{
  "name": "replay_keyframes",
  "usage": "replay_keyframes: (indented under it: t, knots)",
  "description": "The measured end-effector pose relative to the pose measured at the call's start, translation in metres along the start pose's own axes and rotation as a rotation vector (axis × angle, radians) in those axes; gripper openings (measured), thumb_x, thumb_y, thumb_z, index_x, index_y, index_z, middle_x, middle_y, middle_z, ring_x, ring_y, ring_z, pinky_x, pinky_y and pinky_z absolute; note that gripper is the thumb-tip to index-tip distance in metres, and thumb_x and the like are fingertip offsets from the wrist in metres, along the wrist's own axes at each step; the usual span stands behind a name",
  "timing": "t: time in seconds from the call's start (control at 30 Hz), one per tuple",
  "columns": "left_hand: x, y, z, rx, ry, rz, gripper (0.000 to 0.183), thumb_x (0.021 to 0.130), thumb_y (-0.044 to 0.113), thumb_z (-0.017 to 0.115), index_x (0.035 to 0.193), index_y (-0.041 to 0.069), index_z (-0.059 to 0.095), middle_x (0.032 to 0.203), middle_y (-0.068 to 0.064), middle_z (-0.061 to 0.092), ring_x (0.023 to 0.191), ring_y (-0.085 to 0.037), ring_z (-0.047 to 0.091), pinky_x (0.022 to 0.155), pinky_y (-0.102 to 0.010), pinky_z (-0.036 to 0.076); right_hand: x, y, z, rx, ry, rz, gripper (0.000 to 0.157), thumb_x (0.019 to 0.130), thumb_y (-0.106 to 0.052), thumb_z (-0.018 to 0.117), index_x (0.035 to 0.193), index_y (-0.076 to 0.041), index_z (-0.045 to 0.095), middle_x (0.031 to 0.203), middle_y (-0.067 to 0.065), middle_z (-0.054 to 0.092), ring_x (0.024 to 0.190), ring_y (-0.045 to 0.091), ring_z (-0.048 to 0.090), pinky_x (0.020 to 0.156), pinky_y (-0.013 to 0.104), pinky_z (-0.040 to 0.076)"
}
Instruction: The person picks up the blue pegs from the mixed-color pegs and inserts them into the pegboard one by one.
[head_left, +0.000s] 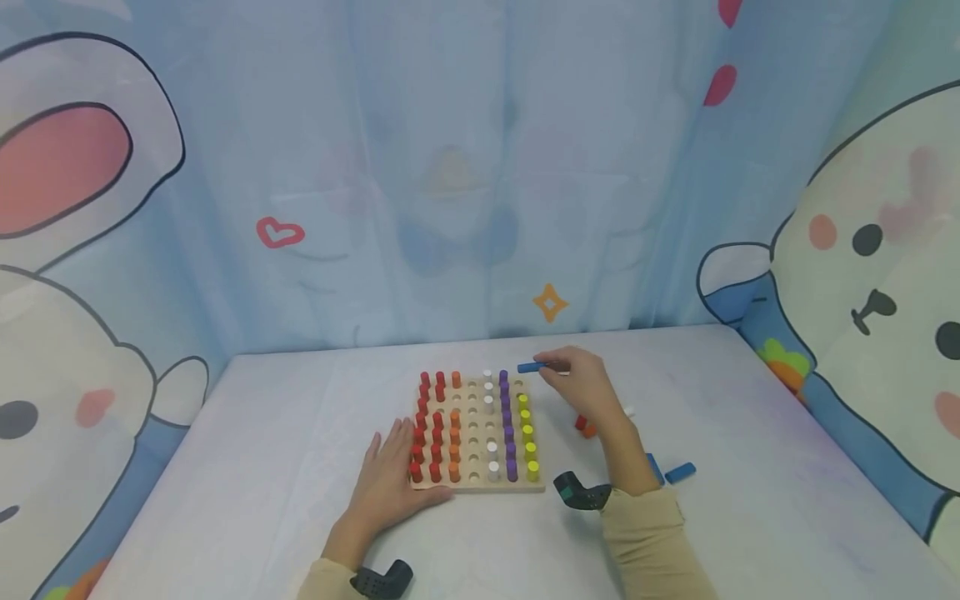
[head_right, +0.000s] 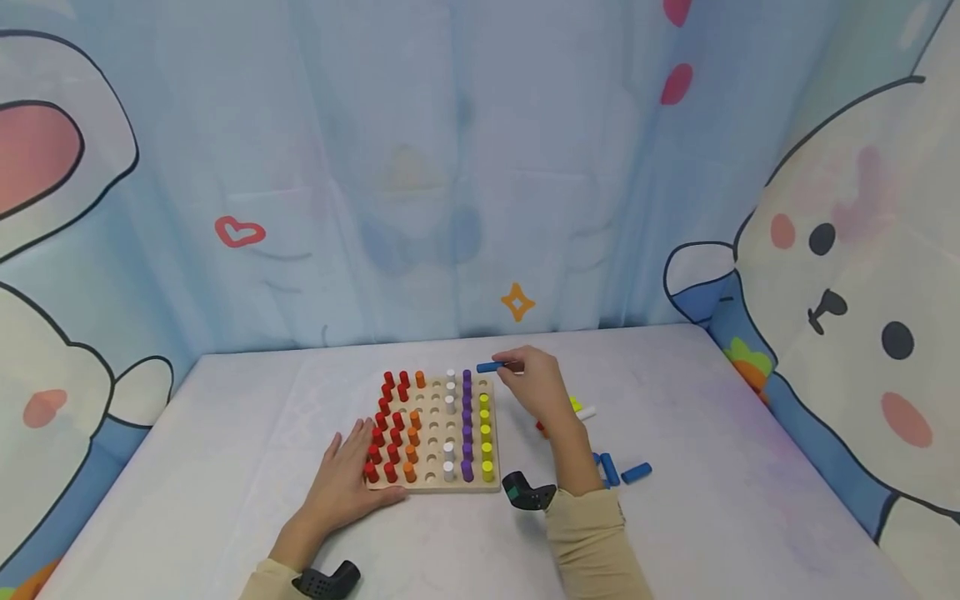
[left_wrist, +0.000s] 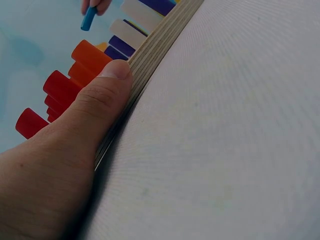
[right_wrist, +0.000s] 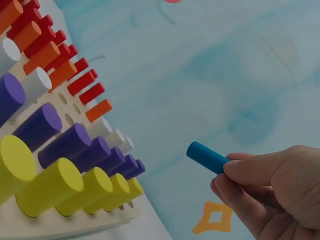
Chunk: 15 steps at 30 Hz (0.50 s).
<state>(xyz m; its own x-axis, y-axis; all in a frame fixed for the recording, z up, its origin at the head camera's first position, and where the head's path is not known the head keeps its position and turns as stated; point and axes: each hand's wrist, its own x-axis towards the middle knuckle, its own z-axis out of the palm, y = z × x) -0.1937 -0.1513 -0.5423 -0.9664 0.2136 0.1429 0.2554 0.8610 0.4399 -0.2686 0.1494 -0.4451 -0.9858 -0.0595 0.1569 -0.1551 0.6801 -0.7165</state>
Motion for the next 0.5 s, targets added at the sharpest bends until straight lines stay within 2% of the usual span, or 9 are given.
replay_keyframes:
  t: [0.3,0.5]
  knots:
    - [0.001,-0.001,0.002,-0.002,0.001,0.001,0.125,0.062,0.085,0.057,0.15,0.004,0.023,0.156,-0.01,0.026,0.147,-0.025,0.018,0.12,-0.05,0.008,0.001,-0.001,0.011,0.0,0.012,-0.004,0.027,0.094,-0.017,0.059,0.12,-0.011,0.065,0.121,0.012,0.063,0.114,0.03,0.059,0.092,0.044,0.053]
    - [0.001,-0.002,0.002,0.01,0.004,-0.001,0.125,0.062,0.085,0.057,0.15,0.004,0.023,0.156,-0.01,0.027,0.147,-0.025,0.019,0.12,-0.05,0.009,0.001,-0.005,0.018,0.007,0.033,-0.026,0.023,0.092,-0.015,0.061,0.114,-0.011,0.068,0.117,0.011,0.063,0.111,0.029,0.061,0.089,0.042,0.055]
